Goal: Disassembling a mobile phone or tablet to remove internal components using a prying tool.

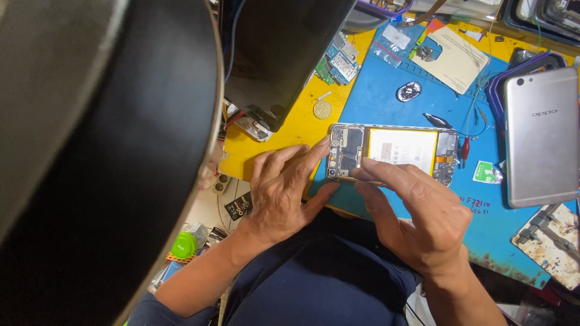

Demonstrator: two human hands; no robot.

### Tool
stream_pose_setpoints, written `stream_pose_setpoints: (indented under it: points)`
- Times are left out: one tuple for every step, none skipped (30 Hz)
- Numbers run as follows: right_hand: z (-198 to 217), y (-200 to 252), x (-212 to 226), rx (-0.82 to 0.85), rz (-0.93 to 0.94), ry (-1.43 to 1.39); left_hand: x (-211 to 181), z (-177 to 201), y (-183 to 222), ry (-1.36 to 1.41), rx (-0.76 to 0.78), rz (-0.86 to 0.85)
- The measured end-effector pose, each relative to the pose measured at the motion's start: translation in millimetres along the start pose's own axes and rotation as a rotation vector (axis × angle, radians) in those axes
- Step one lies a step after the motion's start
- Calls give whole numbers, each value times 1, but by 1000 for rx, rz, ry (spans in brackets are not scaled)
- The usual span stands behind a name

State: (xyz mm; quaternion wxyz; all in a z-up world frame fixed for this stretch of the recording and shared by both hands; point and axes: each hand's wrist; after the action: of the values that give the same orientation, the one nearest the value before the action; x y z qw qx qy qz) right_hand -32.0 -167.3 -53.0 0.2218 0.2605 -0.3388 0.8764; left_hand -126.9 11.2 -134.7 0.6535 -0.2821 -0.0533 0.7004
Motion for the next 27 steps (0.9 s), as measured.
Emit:
stream_pose_setpoints:
  points:
    - [0, 0, 0, 3, -1, -1, 0, 0, -1, 1, 1, 3]
    - [0, 0, 0, 9, -6, -9, 0, 0, -1, -10, 3, -2]
    - [-1, 1, 0, 15, -11, -18, -1, 0, -1, -22, 5, -7]
    - [-1, 1, 0, 17, -11, -19, -1, 1, -2, -21, 5, -5]
    - [-1, 1, 1, 17, -6, -20, -2, 3, -4, -19, 8, -10]
    - [-2, 1, 0, 17, 0, -21, -2, 4, -5, -19, 10, -17]
    - [-2, 1, 0, 19, 1, -21, -2, 4, -6, -18, 10, -15]
    - [-2, 1, 0, 25, 5, -21, -2, 4, -6, -18, 7, -19]
    - [-2, 1, 0, 31, 9, -20, -2, 4, -6, -19, 4, -23]
    - [-3, 1, -1, 33, 10, -19, -2, 5, -7, -18, 3, -22]
    - [-3, 2, -2, 43, 17, -17, -2, 6, -8, -5, 1, -23]
    - [-3, 3, -3, 54, 25, -15, -2, 7, -8, 8, -1, -25]
    - [-3, 3, -2, 55, 25, -15, -2, 7, -9, 8, -1, -23]
    - [-3, 2, -2, 57, 33, -12, -2, 7, -9, 1, -11, -30]
    - [-3, 1, -1, 58, 41, -9, -2, 7, -10, -6, -21, -36]
    - [-3, 1, -1, 59, 42, -9, -2, 7, -10, -6, -22, -35]
    - [-4, 1, 0, 60, 42, -13, -2, 8, -10, -8, -21, -39]
    - [-4, 1, 0, 60, 42, -17, -2, 8, -10, -9, -21, -43]
    - [-4, 1, 0, 61, 43, -16, -2, 7, -9, -8, -22, -43]
    - [-4, 1, 1, 62, 46, -13, -2, 6, -9, -8, -27, -46]
    - [-4, 1, 1, 64, 50, -9, -1, 6, -9, -7, -32, -48]
    - [-4, 1, 2, 65, 51, -9, -1, 6, -8, -6, -33, -48]
    - [-4, 1, 2, 70, 48, -9, -1, 6, -8, 2, -26, -50]
    - [-5, 0, 2, 75, 46, -11, 0, 7, -8, 10, -19, -53]
    - [-5, 0, 2, 76, 47, -11, 0, 5, -8, 10, -19, -52]
    - [-4, 0, 2, 82, 54, -10, 1, 3, -6, 59, -12, -59]
    - [-4, 0, 2, 88, 61, -8, 1, 2, -5, 108, -5, -65]
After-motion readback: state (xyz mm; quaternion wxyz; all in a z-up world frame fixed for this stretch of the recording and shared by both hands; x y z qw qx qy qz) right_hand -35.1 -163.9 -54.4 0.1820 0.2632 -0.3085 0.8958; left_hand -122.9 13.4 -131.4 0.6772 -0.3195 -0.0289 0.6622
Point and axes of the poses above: each hand's wrist, its own y-axis away from the middle knuckle, its own z-axis out of the back of the hand, x = y × z, and after that the axes turned 6 degrees about -y, right-handed
